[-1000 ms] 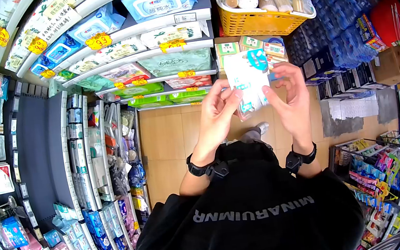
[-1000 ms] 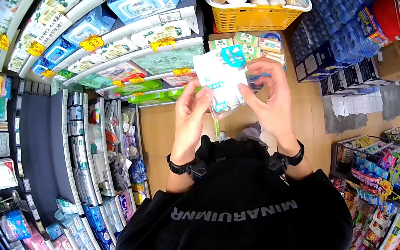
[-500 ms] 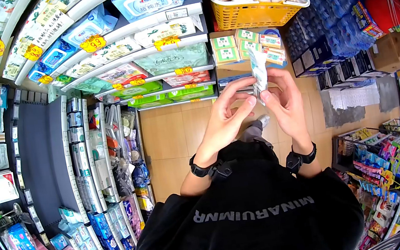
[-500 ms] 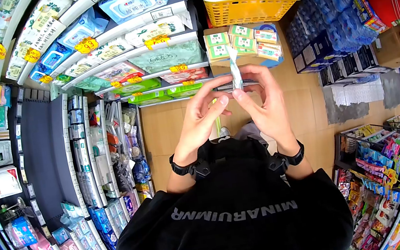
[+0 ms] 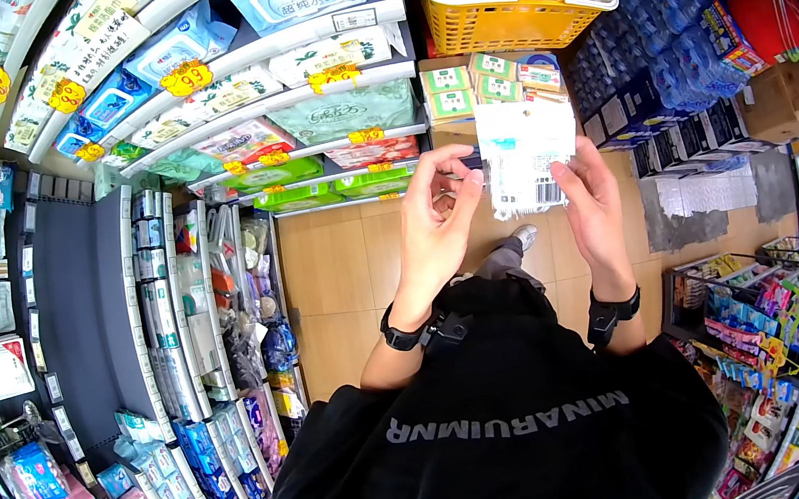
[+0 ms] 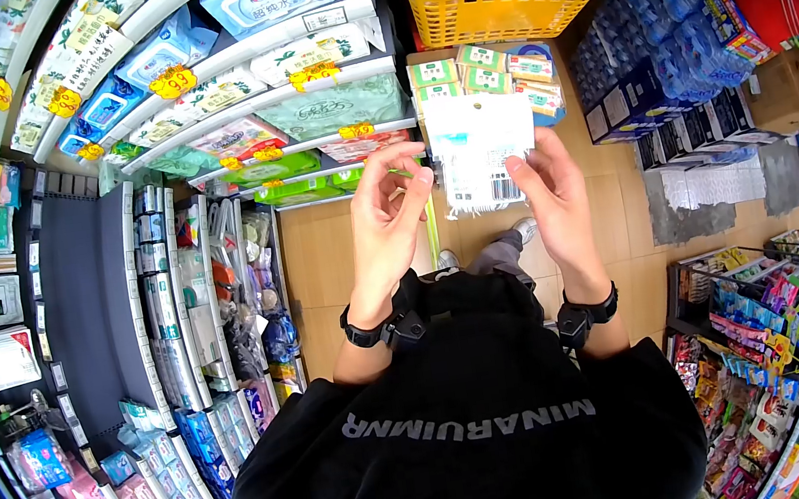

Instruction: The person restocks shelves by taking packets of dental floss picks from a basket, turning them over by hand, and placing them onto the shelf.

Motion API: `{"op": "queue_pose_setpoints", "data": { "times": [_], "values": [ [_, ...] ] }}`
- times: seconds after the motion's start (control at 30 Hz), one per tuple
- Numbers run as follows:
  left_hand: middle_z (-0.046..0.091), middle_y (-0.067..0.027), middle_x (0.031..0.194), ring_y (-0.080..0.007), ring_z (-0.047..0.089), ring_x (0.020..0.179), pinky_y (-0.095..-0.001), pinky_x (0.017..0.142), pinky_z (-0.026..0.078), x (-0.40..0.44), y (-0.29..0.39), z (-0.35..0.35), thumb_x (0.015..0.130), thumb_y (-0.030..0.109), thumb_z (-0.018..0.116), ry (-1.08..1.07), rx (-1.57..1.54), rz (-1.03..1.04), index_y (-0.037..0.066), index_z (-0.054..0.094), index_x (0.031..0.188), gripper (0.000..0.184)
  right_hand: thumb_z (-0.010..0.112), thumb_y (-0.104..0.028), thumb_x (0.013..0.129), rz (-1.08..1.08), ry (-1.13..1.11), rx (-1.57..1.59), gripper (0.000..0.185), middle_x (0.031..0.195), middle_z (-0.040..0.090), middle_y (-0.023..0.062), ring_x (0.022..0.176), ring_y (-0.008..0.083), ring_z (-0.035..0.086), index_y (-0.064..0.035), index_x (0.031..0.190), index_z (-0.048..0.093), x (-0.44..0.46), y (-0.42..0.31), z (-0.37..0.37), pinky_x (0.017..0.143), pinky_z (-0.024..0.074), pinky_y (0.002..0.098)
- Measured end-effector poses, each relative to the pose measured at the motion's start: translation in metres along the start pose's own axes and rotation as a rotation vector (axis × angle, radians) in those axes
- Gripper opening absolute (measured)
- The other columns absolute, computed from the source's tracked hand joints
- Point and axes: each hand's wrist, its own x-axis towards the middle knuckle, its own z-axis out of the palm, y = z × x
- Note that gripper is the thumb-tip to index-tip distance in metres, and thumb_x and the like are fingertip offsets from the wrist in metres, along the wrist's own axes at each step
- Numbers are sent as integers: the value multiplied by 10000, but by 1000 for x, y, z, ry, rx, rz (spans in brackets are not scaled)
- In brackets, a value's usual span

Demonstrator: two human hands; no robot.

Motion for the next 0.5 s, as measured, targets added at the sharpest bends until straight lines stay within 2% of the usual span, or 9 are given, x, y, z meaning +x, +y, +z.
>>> {"op": "queue_pose_setpoints", "data": {
  "times": [0.13, 0.2, 0.33, 0.5],
  "values": [
    [606, -3, 951, -46, 552, 785, -214, 629, 460, -2, 2, 2, 988, 134, 643, -29, -92, -57, 25, 594, 1182, 228, 596, -79, 998, 36, -29, 95, 305, 1070, 687, 104, 968, 107, 629, 8, 1277, 509, -1, -1, 2, 821, 480, 236],
    [624, -7, 854, -51, 564, 717, -220, 606, 468, -4, 2, -1, 998, 144, 633, -117, -126, -125, -1, 607, 1135, 201, 593, -86, 1004, 40, -35, 75, 326, 1079, 692, 121, 967, 107, 631, 10, 1299, 493, -3, -4, 3, 823, 483, 234],
    [653, -15, 824, -53, 575, 684, -221, 580, 475, -3, 4, 1, 1004, 135, 621, -91, -130, -89, -13, 623, 1099, 176, 594, -87, 1004, 31, -20, 68, 325, 1090, 696, 122, 962, 109, 635, 11, 1299, 500, -5, -6, 3, 828, 491, 244],
    [685, -26, 864, -51, 601, 705, -223, 588, 512, 1, 3, 1, 1007, 119, 611, -77, -181, -56, -15, 635, 1099, 164, 607, -87, 998, -49, 20, 48, 291, 1099, 700, 91, 1000, 118, 636, 23, 1265, 570, -6, -11, 4, 870, 496, 254]
  ]
}}
